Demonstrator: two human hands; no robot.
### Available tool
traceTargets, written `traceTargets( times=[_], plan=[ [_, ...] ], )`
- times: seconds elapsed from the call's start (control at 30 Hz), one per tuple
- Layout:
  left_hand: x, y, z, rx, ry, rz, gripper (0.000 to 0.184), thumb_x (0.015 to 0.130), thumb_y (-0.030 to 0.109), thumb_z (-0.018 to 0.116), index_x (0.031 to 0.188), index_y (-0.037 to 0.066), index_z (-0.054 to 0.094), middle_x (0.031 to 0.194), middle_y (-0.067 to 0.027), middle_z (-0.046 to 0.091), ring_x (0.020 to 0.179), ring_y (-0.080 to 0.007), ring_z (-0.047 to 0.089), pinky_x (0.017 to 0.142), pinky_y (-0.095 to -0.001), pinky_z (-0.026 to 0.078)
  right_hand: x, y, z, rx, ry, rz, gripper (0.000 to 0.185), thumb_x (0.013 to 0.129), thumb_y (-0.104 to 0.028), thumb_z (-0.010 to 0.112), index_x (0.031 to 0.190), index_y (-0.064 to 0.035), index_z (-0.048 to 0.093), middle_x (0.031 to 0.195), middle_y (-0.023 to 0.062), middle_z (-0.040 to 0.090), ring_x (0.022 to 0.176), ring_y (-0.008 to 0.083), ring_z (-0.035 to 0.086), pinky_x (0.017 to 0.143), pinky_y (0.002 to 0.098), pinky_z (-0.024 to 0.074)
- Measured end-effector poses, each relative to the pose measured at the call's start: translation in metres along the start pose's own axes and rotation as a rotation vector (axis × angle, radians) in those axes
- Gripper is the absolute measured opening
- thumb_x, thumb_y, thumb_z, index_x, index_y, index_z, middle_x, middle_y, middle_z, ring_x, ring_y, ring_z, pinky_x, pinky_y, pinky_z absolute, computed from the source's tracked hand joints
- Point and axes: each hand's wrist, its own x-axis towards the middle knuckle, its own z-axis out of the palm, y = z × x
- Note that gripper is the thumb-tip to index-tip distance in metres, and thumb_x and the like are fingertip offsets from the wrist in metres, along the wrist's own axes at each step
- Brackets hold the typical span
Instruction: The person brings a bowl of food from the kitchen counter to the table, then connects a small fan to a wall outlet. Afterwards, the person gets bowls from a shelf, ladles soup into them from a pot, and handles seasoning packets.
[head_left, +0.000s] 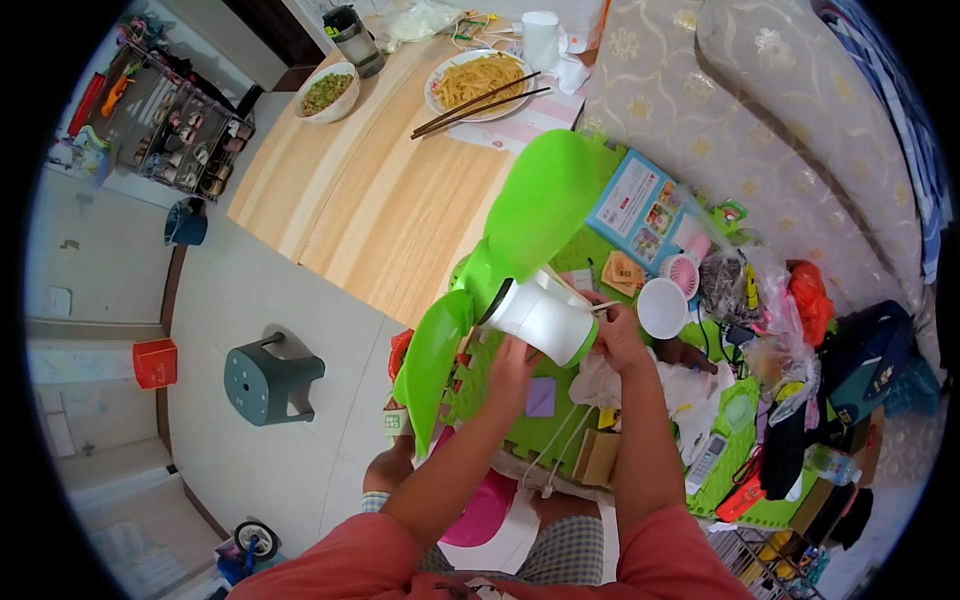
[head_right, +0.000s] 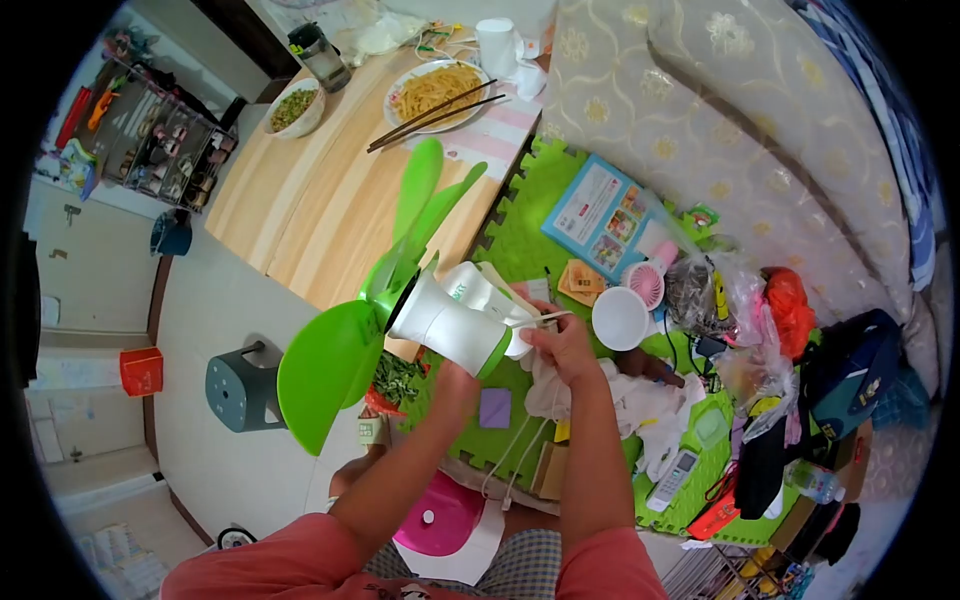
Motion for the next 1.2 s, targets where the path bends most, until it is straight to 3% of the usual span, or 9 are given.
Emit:
traceTargets(
  times=[0.13, 0.2, 0.47, 0.7, 0.77, 0.9, 0.97, 1.1, 1.2],
  plan=[
    [0.03, -0.005, 0.019, -0.069, -0.019, 0.283, 0.04, 0.092, 0.024, 0.048, 0.124, 0.002, 0.037, 0.118, -0.0091, 0.049, 0.106, -0.0197, 0.05, 0.089, -0.0342, 0.042, 0.004, -0.003, 0.008, 0.01, -0.099, -0.029, 0.051, 0.065, -0.008, 0.075, 0.11, 0.0041, 0.055, 0.068, -0.0009, 0.054, 0.042, 0.0039, 0.036, 0.037, 0.0202, 0.0254],
    [0.037, 0.015, 0.031, -0.629, 0.292, -0.045, 0.036, 0.09, 0.022, 0.05, 0.118, 0.003, 0.039, 0.114, -0.0088, 0.05, 0.103, -0.0204, 0.052, 0.085, -0.0368, 0.045, 0.02, 0.0, 0.011, -0.021, -0.122, 0.001, 0.05, 0.065, -0.008, 0.075, 0.109, 0.0043, 0.055, 0.07, -0.0003, 0.054, 0.042, 0.0044, 0.037, 0.037, 0.0202, 0.0262],
    [0.062, 0.007, 0.02, -0.624, 0.34, -0.048, 0.046, 0.091, 0.035, 0.046, 0.127, 0.008, 0.036, 0.123, -0.0081, 0.045, 0.112, -0.0229, 0.045, 0.095, -0.0406, 0.036, 0.048, -0.005, 0.023, -0.115, -0.2, 0.13, 0.063, 0.068, -0.026, 0.075, 0.117, 0.0033, 0.048, 0.093, 0.0102, 0.06, 0.067, 0.0113, 0.057, 0.047, 0.0221, 0.0408],
    [0.049, 0.012, 0.007, -0.607, 0.315, -0.104, 0.05, 0.089, 0.039, 0.049, 0.125, 0.007, 0.037, 0.121, -0.0082, 0.046, 0.112, -0.0227, 0.044, 0.096, -0.0392, 0.036, -0.004, 0.001, 0.028, -0.298, 0.155, -0.064, 0.068, 0.071, -0.022, 0.072, 0.125, 0.0045, 0.041, 0.082, 0.0074, 0.06, 0.052, 0.0086, 0.047, 0.04, 0.0236, 0.033],
    [0.035, 0.002, -0.002, -0.658, 0.349, -0.175, 0.049, 0.089, 0.038, 0.049, 0.124, 0.006, 0.038, 0.12, -0.0086, 0.047, 0.112, -0.0229, 0.045, 0.096, -0.0389, 0.036, -0.03, 0.001, 0.032, -0.225, 0.151, 0.137, 0.054, 0.082, -0.016, 0.06, 0.129, 0.0009, 0.038, 0.077, 0.009, 0.058, 0.044, 0.0063, 0.036, 0.038, 0.0222, 0.028],
    [-0.027, -0.006, 0.0, -0.135, -0.005, -0.151, 0.047, 0.079, 0.012, 0.057, 0.123, 0.004, 0.042, 0.119, -0.0096, 0.049, 0.108, -0.0234, 0.049, 0.094, -0.0355, 0.038, -0.1, -0.034, 0.032, -0.327, -0.065, 0.396, 0.049, 0.082, -0.007, 0.054, 0.129, 0.0002, 0.039, 0.085, 0.0132, 0.06, 0.047, 0.0066, 0.039, 0.039, 0.0229, 0.0327],
    [-0.077, 0.014, 0.019, 0.441, -0.518, -0.037, 0.055, 0.071, 0.003, 0.059, 0.123, 0.002, 0.041, 0.118, -0.0088, 0.05, 0.106, -0.0219, 0.05, 0.093, -0.0337, 0.038, -0.151, -0.063, 0.034, 0.098, -0.232, 0.174, 0.049, 0.082, -0.003, 0.053, 0.128, 0.0016, 0.039, 0.086, 0.0122, 0.06, 0.05, 0.0062, 0.04, 0.042, 0.0227, 0.0366],
    [-0.171, 0.034, 0.07, 0.301, -1.375, -0.35, 0.058, 0.066, 0.002, 0.06, 0.121, 0.008, 0.046, 0.12, -0.0101, 0.048, 0.107, -0.0213, 0.049, 0.089, -0.0334, 0.04, -0.25, -0.167, 0.048, 0.39, -0.186, -0.18, 0.048, 0.083, -0.011, 0.057, 0.125, 0.0031, 0.041, 0.092, 0.0136, 0.06, 0.05, 0.0029, 0.04, 0.039, 0.0159, 0.034],
    [-0.214, 0.073, 0.087, 0.612, -1.645, -0.114, 0.035, 0.072, 0.007, 0.058, 0.108, 0.009, 0.056, 0.108, -0.0122, 0.056, 0.1, -0.0241, 0.054, 0.081, -0.0356, 0.045, -0.313, -0.232, 0.061, 0.419, 0.006, -0.465, 0.036, 0.086, -0.017, 0.056, 0.113, 0.0051, 0.048, 0.089, 0.0161, 0.061, 0.044, 0.0017, 0.036, 0.034, 0.0134, 0.0275]
  ],
)
